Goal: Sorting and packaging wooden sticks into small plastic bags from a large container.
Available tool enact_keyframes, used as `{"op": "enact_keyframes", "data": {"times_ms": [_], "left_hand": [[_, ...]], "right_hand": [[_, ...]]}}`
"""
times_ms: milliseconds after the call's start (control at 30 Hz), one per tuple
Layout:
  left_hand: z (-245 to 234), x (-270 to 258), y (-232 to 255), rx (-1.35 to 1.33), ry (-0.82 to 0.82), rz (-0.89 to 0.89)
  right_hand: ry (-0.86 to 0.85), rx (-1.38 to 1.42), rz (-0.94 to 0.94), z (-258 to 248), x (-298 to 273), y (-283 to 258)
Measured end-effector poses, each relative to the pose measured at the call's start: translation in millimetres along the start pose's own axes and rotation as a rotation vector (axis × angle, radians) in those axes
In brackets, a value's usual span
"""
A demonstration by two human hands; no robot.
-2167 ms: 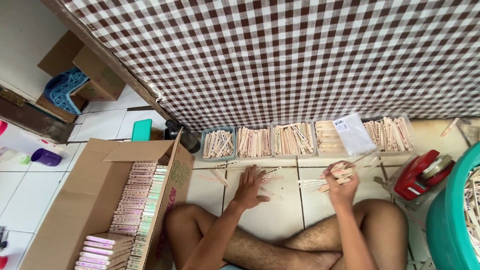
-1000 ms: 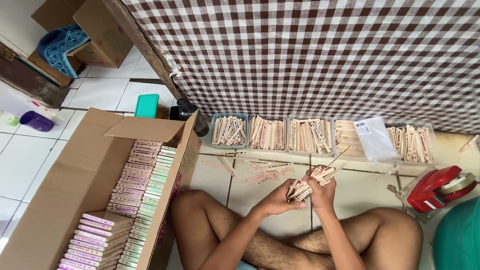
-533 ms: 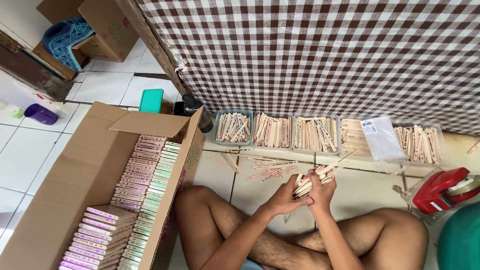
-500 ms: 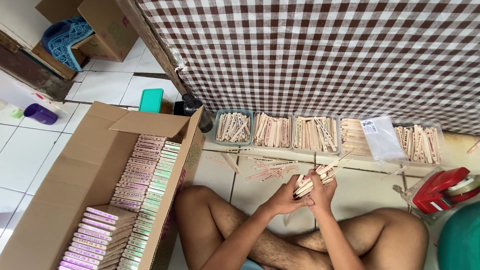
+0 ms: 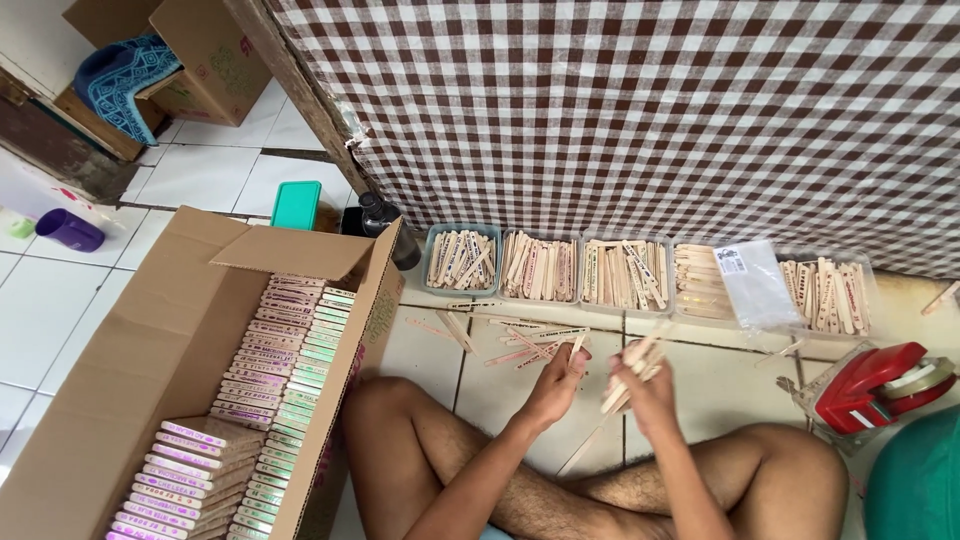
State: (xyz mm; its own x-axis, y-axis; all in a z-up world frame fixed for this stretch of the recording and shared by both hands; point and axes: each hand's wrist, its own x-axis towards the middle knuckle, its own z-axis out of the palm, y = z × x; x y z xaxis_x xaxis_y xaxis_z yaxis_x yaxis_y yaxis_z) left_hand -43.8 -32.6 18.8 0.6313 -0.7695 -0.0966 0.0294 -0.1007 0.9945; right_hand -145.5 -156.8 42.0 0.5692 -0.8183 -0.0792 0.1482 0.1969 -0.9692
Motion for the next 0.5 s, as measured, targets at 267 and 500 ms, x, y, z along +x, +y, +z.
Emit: {"op": "enact_keyframes", "data": {"times_ms": [267,500], "left_hand": [[-2.0,-28.3,91.1,-0.157,-0.085,-0.092],[1.1,-15.0,28.6,-0.164,-0.176,-0.055]], "right_hand": [[-0.165,-0.212,0.052,31.9,-9.1,26.6],[-0.163,-0.236,-0.003,28.3,-8.2,22.2]]}}
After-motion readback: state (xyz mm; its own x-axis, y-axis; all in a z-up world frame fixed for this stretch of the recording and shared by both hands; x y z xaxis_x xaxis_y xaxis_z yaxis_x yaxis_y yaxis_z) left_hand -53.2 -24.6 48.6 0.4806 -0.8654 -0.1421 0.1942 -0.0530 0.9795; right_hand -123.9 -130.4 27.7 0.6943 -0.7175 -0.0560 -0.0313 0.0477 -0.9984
